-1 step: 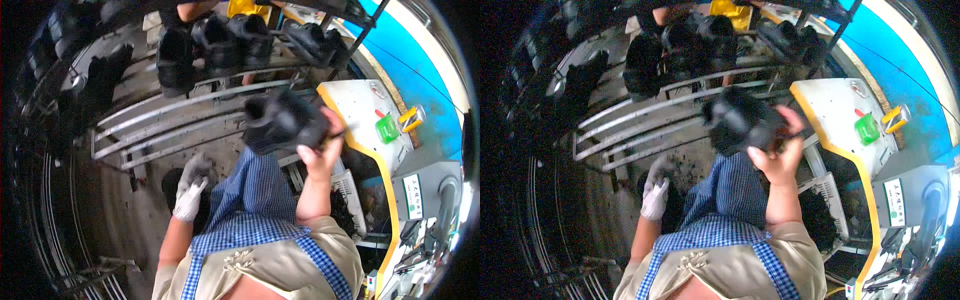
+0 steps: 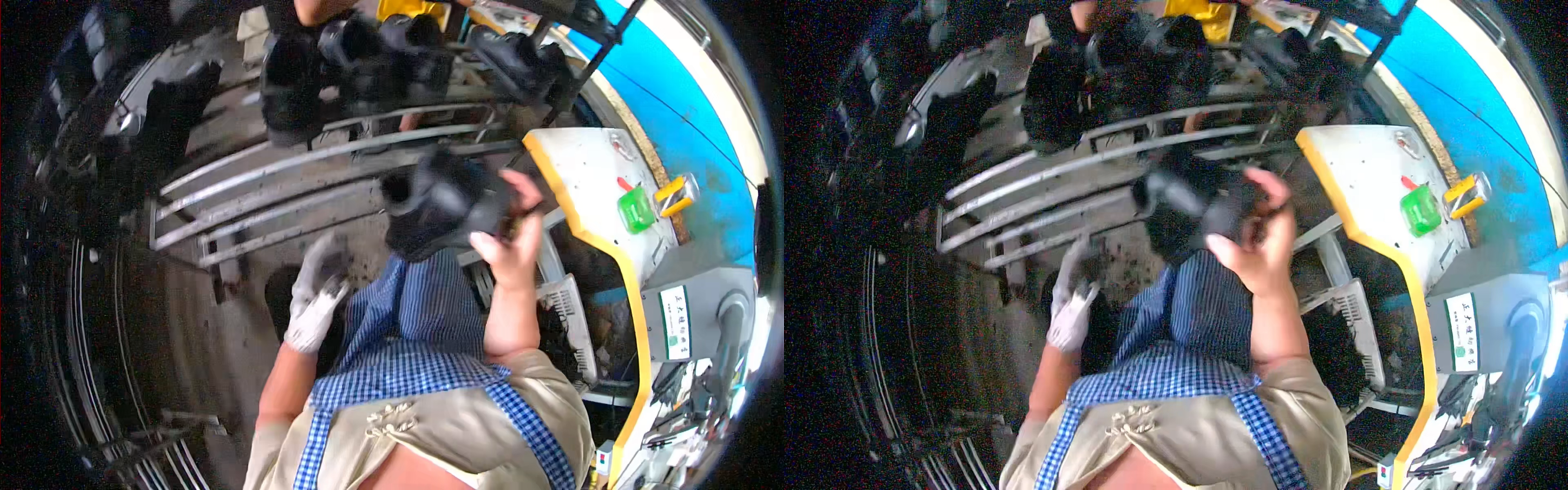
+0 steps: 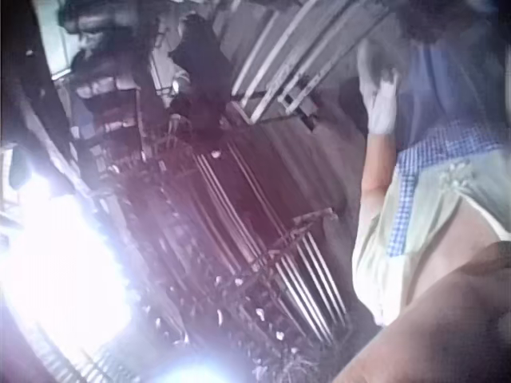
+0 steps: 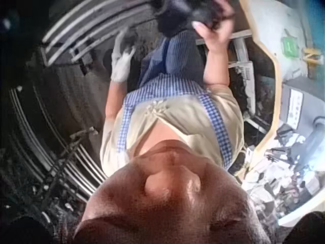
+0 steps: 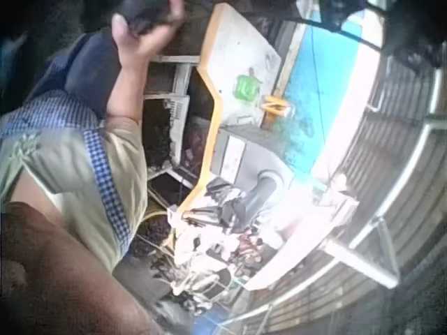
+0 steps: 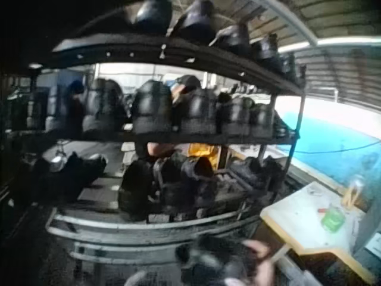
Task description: Trimming excess material from the soles of manufactured shoes using a specialized hand tool.
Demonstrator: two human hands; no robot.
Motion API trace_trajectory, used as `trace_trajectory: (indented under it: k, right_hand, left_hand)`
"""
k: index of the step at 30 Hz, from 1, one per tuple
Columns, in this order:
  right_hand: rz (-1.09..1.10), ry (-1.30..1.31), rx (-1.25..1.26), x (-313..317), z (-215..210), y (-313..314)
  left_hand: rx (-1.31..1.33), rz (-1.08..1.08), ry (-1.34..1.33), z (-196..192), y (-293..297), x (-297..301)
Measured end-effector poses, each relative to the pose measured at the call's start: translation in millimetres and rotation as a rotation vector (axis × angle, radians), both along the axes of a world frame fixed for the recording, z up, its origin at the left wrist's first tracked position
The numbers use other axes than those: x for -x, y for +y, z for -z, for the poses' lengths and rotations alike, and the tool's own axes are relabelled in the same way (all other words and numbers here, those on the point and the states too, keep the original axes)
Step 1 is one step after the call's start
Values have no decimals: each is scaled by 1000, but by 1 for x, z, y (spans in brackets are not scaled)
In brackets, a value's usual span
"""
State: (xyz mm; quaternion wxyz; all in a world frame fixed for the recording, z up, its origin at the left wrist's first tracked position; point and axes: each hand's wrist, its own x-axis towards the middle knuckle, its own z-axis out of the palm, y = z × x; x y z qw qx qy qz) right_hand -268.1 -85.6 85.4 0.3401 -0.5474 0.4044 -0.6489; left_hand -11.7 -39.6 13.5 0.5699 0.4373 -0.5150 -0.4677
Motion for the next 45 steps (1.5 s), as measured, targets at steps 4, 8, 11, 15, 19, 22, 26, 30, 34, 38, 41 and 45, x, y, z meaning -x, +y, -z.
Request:
trace_trajectory:
  k: [4, 8, 11, 15, 19, 22, 26, 30, 34, 38, 41, 45]
  right_hand:
    - [-325, 116, -163, -29, 45, -9]
    - [-469, 304, -55, -51, 52, -11]
    - [-549, 447, 1, -55, 42, -16]
    - [-467, 421, 83, -60, 23, -10]
    - [-345, 579, 231, -64, 21, -7]
    - [-220, 812, 464, -70, 17, -9]
    - [-102, 944, 506, -83, 23, -13]
    - [-511, 777, 421, -84, 32, 1]
    - [-793, 598, 63, -79, 47, 16]
    - [-665, 55, -253, -58, 65, -4]
    - [-750, -47, -461, -46, 65, -15]
    - [-904, -206, -477, -51, 57, -10]
  left_hand:
    - [169, -25, -511, -30, -21, -4]
    - [-298, 298, 135, -36, -21, -14]
    - [-272, 229, 216, -23, -17, -18]
    - [-223, 181, 259, -37, -3, -7]
    - [1, 169, -8, -30, -5, -5]
    - [161, 103, -117, -18, -8, -8]
    - [206, 6, -191, -11, -7, -7]
    - [156, -115, -233, -22, -8, -2]
    - [-1, -86, -71, -19, -5, -13]
    - [22, -44, 91, -19, 2, -5]
    - [213, 43, -148, -28, 6, -4]
    - [486, 46, -616, -17, -1, -3]
